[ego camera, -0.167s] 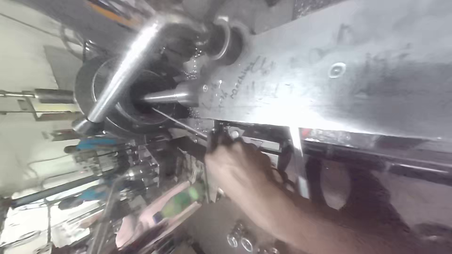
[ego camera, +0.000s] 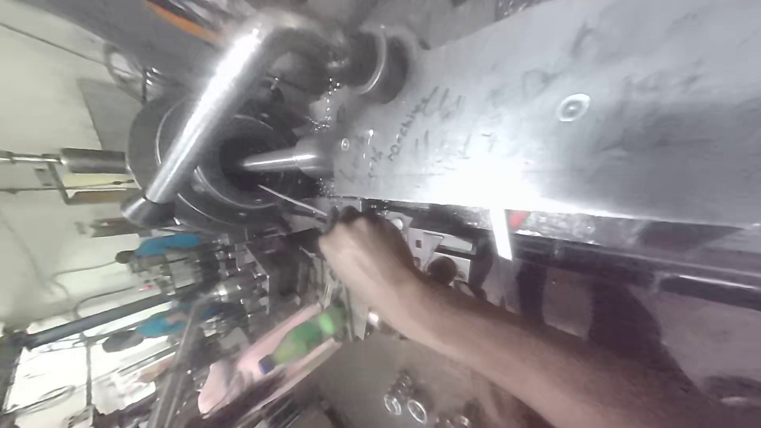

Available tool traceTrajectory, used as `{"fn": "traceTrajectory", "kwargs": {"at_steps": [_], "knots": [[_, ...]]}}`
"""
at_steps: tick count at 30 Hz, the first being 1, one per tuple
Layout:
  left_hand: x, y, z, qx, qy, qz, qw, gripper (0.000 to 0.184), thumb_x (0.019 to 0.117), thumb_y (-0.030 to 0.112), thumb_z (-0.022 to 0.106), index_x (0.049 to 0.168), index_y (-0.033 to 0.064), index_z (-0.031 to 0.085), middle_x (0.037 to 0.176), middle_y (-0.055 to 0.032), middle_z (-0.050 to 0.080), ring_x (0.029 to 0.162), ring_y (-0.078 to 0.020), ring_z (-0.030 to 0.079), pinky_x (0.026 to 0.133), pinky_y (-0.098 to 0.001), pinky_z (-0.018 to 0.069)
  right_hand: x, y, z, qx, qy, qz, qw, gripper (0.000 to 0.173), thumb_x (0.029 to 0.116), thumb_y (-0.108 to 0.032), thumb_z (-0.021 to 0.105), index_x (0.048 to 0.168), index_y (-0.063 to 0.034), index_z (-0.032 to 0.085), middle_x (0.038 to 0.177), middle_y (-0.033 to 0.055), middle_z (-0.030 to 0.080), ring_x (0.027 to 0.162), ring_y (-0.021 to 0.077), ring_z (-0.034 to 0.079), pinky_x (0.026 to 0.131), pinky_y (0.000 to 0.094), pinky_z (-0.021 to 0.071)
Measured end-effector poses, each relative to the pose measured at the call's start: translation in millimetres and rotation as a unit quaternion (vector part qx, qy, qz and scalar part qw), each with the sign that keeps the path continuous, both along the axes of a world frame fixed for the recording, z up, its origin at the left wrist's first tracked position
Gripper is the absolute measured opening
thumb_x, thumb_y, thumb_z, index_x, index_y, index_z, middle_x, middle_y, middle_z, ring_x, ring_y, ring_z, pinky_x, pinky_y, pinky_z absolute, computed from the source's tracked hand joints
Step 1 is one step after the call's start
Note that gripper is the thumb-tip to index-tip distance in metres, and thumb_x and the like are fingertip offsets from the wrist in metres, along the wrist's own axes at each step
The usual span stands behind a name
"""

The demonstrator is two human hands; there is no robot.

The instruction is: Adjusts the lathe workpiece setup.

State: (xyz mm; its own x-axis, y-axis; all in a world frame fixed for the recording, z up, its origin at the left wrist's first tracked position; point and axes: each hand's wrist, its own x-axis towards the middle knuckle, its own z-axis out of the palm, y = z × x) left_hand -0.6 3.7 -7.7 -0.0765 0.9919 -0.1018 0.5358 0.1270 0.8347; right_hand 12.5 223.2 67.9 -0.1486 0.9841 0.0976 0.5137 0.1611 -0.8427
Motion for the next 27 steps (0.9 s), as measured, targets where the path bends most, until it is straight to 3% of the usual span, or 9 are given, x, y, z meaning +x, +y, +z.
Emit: {"fn": "traceTrajectory", "kwargs": {"at_steps": [2, 6, 10, 12, 13, 16, 19, 22, 27], "knots": [[-0.7, -0.1, -0.5, 0.001, 0.0, -0.005, 1.0, 0.042, 0.1021, 0.015, 0.041, 0.086, -0.0193, 0.06, 0.073, -0.0092, 0.066, 0.07, 0.0068, 0.06, 0.075, -0.0114, 0.0505, -7.7, 9.6, -1.6, 0.0, 0.022, 0.031, 0.999, 0.001, 0.0898, -0.006, 0.071, 0.089, -0.0061, 0.071, 0.084, 0.0125, 0.065, 0.073, 0.0275, 0.067, 0.055, 0.0408, 0.0534], [-2.0, 3.0, -1.6, 0.015, -0.001, -0.018, 1.0, 0.042, 0.1008, 0.013, 0.04, 0.084, -0.0194, 0.06, 0.069, -0.0098, 0.066, 0.065, 0.0049, 0.06, 0.071, -0.0124, 0.0513, -19.0, 25.0, -1.7, -0.015, 0.044, 0.048, 0.998, 0.007, 0.0945, -0.005, 0.066, 0.097, -0.0036, 0.072, 0.092, 0.0149, 0.068, 0.084, 0.0302, 0.069, 0.063, 0.0441, 0.0564], [-0.7, 4.3, -4.7, 0.026, -0.046, -0.02, 0.998, 0.061, 0.1113, 0.034, 0.033, 0.093, -0.0164, 0.062, 0.075, -0.0047, 0.067, 0.071, 0.007, 0.062, 0.075, -0.0138, 0.0539, -29.0, 43.0, -4.1, -0.031, 0.007, 0.07, 0.997, 0.016, 0.0978, -0.004, 0.058, 0.099, -0.0042, 0.074, 0.1, 0.0166, 0.071, 0.091, 0.0334, 0.07, 0.069, 0.0485, 0.0559], [0.0, 4.4, -4.5, 0.029, -0.046, -0.026, 0.998, 0.062, 0.1116, 0.035, 0.032, 0.097, -0.0171, 0.062, 0.081, -0.0047, 0.068, 0.077, 0.0077, 0.062, 0.08, -0.0142, 0.0529, -24.8, 41.3, -3.0, -0.051, 0.012, 0.068, 0.996, 0.017, 0.0988, -0.005, 0.056, 0.098, -0.0041, 0.073, 0.098, 0.016, 0.071, 0.09, 0.0327, 0.071, 0.069, 0.0478, 0.0566], [0.7, 5.9, -5.3, 0.035, -0.036, -0.025, 0.998, 0.062, 0.1114, 0.035, 0.032, 0.094, -0.0168, 0.062, 0.079, -0.0055, 0.067, 0.076, 0.0073, 0.062, 0.079, -0.0139, 0.0523, -23.7, 39.9, -3.0, -0.055, 0.016, 0.071, 0.996, 0.017, 0.0987, -0.005, 0.057, 0.097, -0.0038, 0.074, 0.098, 0.0156, 0.071, 0.092, 0.0322, 0.071, 0.071, 0.0473, 0.057], [-0.5, 5.1, -3.4, 0.03, -0.002, -0.019, 0.999, 0.055, 0.1073, 0.026, 0.035, 0.085, -0.0183, 0.06, 0.073, -0.0096, 0.065, 0.07, 0.0047, 0.06, 0.076, -0.0137, 0.0512, -28.8, 37.7, -4.9, -0.05, 0.024, 0.077, 0.996, 0.017, 0.0971, -0.003, 0.058, 0.097, -0.0037, 0.075, 0.098, 0.0157, 0.072, 0.091, 0.0322, 0.071, 0.069, 0.0466, 0.057], [-1.8, 3.5, -2.9, 0.019, 0.003, -0.013, 1.0, 0.049, 0.1049, 0.02, 0.039, 0.086, -0.0198, 0.061, 0.073, -0.0113, 0.067, 0.071, 0.0033, 0.061, 0.079, -0.0146, 0.0512, -40.7, 45.7, -8.2, -0.046, 0.017, 0.073, 0.996, 0.018, 0.0986, -0.004, 0.056, 0.103, -0.0041, 0.074, 0.104, 0.0168, 0.07, 0.093, 0.033, 0.07, 0.071, 0.0472, 0.0568], [-3.9, 2.7, -3.6, 0.014, -0.007, -0.012, 1.0, 0.035, 0.0954, 0.007, 0.046, 0.088, -0.0233, 0.061, 0.076, -0.015, 0.069, 0.074, 0.0009, 0.063, 0.08, -0.015, 0.0513, -46.3, 52.3, -7.2, -0.052, 0.039, 0.08, 0.995, 0.018, 0.0992, -0.003, 0.055, 0.102, -0.0022, 0.074, 0.103, 0.0182, 0.071, 0.093, 0.0343, 0.07, 0.071, 0.0484, 0.0565], [-5.8, 0.8, -1.8, -0.025, 0.006, -0.014, 1.0, 0.026, 0.0874, 0.003, 0.053, 0.081, -0.0203, 0.063, 0.072, -0.0157, 0.069, 0.067, -0.0036, 0.064, 0.073, -0.0175, 0.0533, -64.2, 65.3, -6.4, -0.063, 0.046, 0.082, 0.994, 0.02, 0.1005, -0.006, 0.054, 0.102, -0.0037, 0.074, 0.106, 0.0162, 0.071, 0.096, 0.0326, 0.07, 0.072, 0.0479, 0.0571]]}}
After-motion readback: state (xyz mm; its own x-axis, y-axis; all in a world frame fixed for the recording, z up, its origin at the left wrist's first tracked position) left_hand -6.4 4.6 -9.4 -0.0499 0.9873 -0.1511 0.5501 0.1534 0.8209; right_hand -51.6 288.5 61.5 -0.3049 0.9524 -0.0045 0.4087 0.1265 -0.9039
